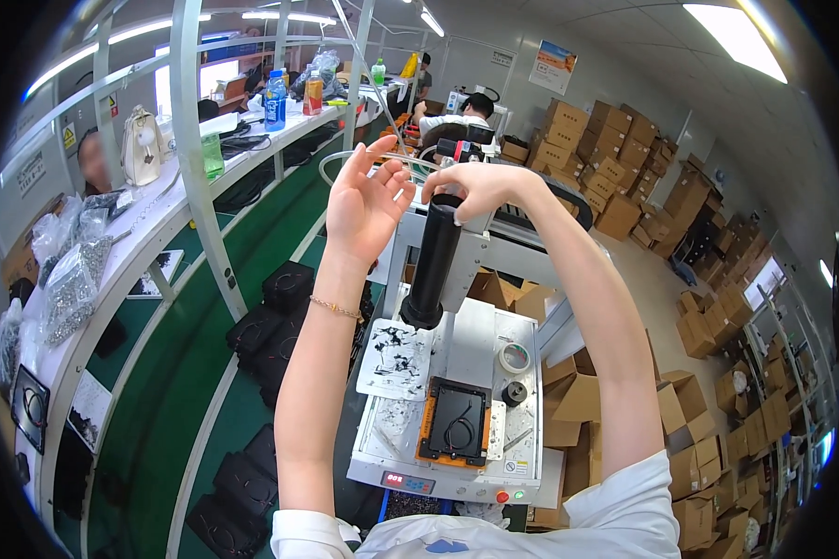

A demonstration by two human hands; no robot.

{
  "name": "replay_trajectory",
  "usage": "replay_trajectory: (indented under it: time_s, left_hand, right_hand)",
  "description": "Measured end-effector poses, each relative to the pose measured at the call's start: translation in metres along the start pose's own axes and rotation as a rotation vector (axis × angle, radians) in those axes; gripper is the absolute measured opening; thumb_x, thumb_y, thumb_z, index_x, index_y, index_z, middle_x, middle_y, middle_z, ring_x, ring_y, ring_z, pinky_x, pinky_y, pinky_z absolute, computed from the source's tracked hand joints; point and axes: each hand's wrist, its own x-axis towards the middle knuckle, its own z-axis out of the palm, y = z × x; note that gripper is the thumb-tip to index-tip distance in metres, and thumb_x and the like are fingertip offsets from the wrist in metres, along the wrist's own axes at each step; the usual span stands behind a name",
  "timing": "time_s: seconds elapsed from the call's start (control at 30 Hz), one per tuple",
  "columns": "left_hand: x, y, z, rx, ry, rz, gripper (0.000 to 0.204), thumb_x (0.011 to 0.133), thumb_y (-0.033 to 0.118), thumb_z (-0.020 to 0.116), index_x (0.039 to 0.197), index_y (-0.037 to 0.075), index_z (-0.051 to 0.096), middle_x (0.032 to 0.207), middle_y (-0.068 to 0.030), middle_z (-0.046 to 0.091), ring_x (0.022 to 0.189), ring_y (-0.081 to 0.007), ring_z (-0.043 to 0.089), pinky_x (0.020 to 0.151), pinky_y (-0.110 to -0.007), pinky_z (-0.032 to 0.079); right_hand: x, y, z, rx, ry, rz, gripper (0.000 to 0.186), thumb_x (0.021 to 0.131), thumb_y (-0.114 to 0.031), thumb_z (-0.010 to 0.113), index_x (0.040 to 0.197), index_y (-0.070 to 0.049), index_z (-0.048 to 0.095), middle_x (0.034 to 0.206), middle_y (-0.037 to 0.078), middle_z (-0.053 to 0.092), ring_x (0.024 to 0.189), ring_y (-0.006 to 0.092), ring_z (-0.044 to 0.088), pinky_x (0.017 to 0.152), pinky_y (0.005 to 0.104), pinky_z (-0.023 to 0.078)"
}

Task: Replacing an empty sealant tube in an industrial dispensing machine and preparing it for use.

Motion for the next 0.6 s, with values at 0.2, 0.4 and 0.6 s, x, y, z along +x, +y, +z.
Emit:
replay_trajectory:
  time_s: [0.2, 0.4, 0.6]
  left_hand:
    - [-0.002, 0.004, -0.001, 0.005, 0.028, 0.012, 0.043, 0.099, 0.03, 0.049, 0.128, 0.0, 0.047, 0.092, -0.01, 0.056, 0.087, -0.0179, 0.052, 0.083, -0.034, 0.046]
    - [0.012, 0.011, -0.003, -0.095, -0.035, -0.009, 0.042, 0.099, 0.03, 0.048, 0.127, -0.002, 0.048, 0.093, -0.0112, 0.055, 0.088, -0.0192, 0.052, 0.084, -0.034, 0.046]
    - [0.031, 0.02, -0.005, -0.095, -0.005, 0.046, 0.036, 0.1, 0.028, 0.047, 0.121, -0.002, 0.05, 0.091, -0.0105, 0.054, 0.088, -0.0193, 0.052, 0.084, -0.034, 0.046]
  right_hand:
    - [0.013, -0.035, 0.013, -0.101, -0.059, 0.452, 0.073, 0.073, -0.057, 0.065, 0.121, -0.002, 0.058, 0.095, 0.02, 0.066, 0.095, 0.0299, 0.065, 0.083, 0.0375, 0.051]
    - [0.002, -0.006, 0.002, -0.107, 0.316, 0.183, 0.061, 0.066, -0.049, 0.069, 0.1, 0.002, 0.067, 0.085, 0.019, 0.066, 0.084, 0.029, 0.065, 0.076, 0.0359, 0.051]
    - [-0.009, -0.001, -0.028, 0.01, 0.725, 0.282, 0.069, 0.054, -0.059, 0.073, 0.083, 0.004, 0.073, 0.077, 0.016, 0.069, 0.072, 0.0236, 0.067, 0.069, 0.0317, 0.053]
